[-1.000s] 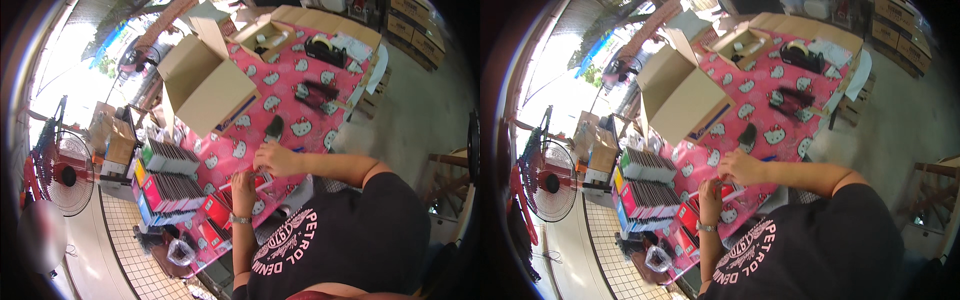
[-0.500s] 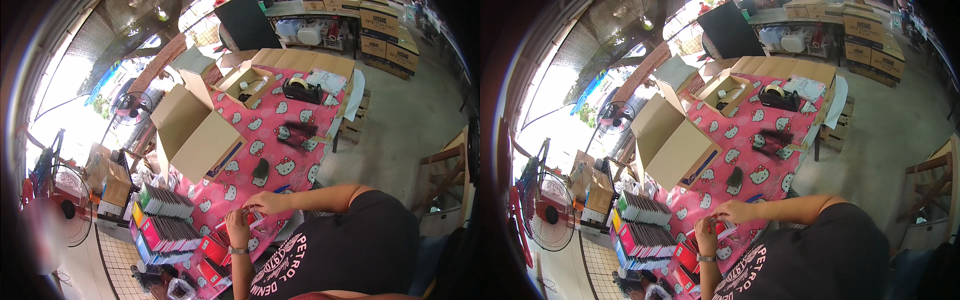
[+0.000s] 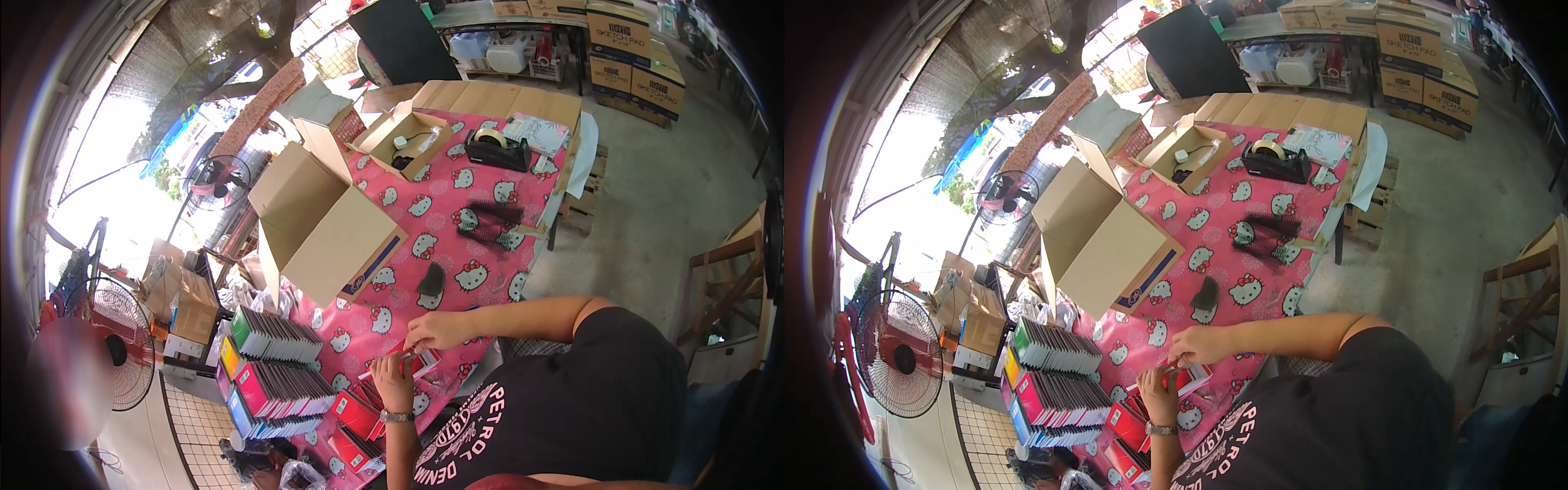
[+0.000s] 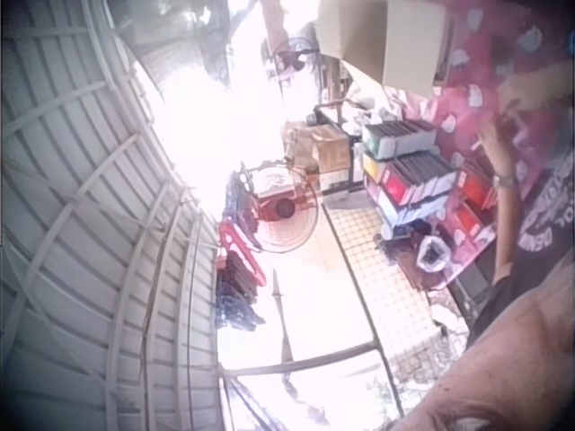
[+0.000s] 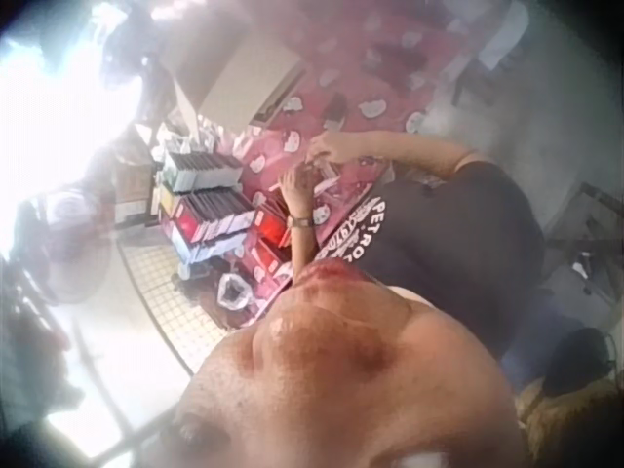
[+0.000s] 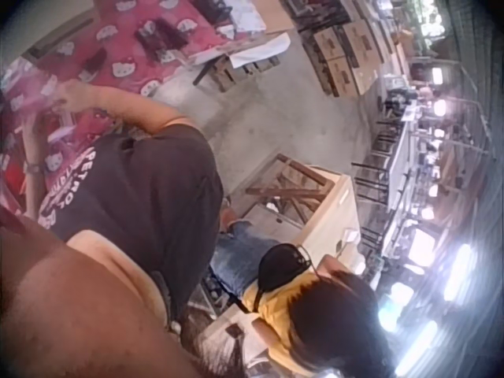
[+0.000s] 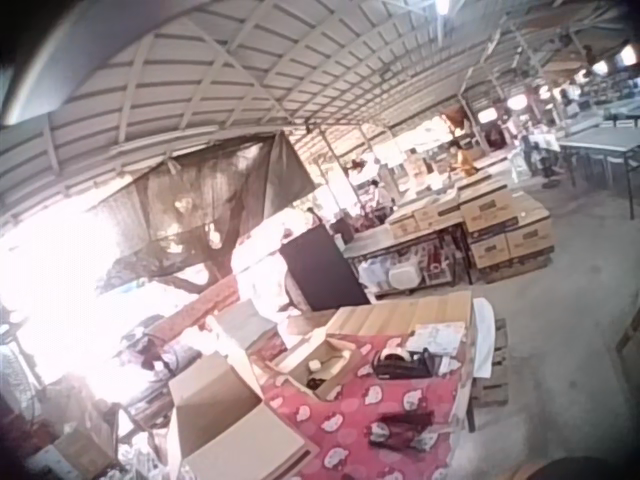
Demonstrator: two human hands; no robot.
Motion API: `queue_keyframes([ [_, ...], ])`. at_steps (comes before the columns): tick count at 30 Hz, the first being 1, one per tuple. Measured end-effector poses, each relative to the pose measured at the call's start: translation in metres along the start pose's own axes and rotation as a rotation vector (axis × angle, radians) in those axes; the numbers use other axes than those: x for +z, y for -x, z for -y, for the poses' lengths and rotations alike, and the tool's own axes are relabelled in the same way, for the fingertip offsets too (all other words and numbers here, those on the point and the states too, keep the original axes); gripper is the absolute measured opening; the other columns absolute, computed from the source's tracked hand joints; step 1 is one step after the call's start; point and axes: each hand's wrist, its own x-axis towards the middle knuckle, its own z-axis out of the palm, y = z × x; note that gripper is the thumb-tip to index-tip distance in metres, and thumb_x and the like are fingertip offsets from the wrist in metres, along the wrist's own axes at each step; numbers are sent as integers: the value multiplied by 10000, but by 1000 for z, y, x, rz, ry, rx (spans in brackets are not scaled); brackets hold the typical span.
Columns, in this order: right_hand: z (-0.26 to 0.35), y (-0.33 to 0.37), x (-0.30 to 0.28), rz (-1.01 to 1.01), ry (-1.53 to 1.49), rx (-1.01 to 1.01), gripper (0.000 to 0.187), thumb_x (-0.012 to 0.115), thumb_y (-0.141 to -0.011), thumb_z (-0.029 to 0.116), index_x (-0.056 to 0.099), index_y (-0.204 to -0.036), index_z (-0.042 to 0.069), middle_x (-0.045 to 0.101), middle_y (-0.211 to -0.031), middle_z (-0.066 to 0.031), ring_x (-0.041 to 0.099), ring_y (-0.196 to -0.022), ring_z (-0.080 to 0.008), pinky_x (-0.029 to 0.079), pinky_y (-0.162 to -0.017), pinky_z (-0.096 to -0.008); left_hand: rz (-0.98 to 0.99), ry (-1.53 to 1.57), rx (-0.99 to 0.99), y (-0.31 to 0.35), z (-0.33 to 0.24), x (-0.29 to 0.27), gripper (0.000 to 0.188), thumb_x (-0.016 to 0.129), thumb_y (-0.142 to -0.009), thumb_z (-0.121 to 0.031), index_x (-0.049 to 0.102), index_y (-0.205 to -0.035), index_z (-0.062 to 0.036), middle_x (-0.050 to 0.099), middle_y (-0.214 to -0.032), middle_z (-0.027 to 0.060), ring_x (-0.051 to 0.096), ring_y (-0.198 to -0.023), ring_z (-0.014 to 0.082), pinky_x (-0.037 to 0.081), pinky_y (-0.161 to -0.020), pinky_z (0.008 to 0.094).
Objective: The person packs small red items into stacks and boxes, using blue pliers to secure or trim components on each item before placing them into a larger cardboard box.
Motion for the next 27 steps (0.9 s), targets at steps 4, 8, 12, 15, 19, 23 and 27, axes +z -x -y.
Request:
queue_keyframes([
  [4,11,10,15,-76,195,-19,234,650,-914,153,674,-1118,42,625,-973,-119,641,-903,-295,503,-788,-394,-7,-5,17,3,-2,0,204,702,-816,-132,634,-997,-66,666,-922,97,620,-912,292,429,-925,448],
  [8,3,14,18,-56,68,47,252,637,-926,191,663,-1110,22,670,-952,-141,659,-871,-309,516,-762,-405,-10,9,44,6,-10,1,199,693,-824,-135,630,-998,-62,661,-929,99,613,-912,298,423,-918,445],
  [12,7,16,19,-67,-153,257,241,621,-937,195,665,-1065,-4,709,-913,-155,685,-807,-294,527,-740,-393,-21,3,38,5,-12,2,183,687,-844,-146,632,-988,-48,654,-937,116,605,-922,316,418,-908,441],
  [15,1,11,19,-146,-250,304,240,624,-932,186,670,-1077,1,705,-922,-147,685,-822,-281,525,-769,-384,-21,-23,10,-4,-6,9,189,686,-851,-170,619,-988,-57,648,-925,109,607,-916,304,420,-912,439],
  [19,-15,4,15,-187,3,75,269,648,-910,160,665,-1146,32,657,-982,-131,646,-912,-289,518,-800,-395,-27,-46,-4,-15,-3,13,193,684,-866,-197,609,-980,-60,641,-921,115,606,-910,308,422,-918,444],
  [23,1,-1,7,-119,124,-7,254,646,-901,158,675,-1120,33,643,-1004,-136,634,-945,-313,509,-848,-401,-80,-131,-9,-7,0,15,207,691,-856,-203,606,-987,-67,639,-930,111,603,-920,312,423,-943,460],
  [27,-24,-2,7,-51,-41,53,263,607,-917,203,683,-1081,12,684,-1028,-183,633,-1005,-336,506,-856,-442,-91,-129,-29,-4,-10,19,195,683,-857,-183,610,-987,-58,639,-954,122,594,-954,322,411,-952,459],
])
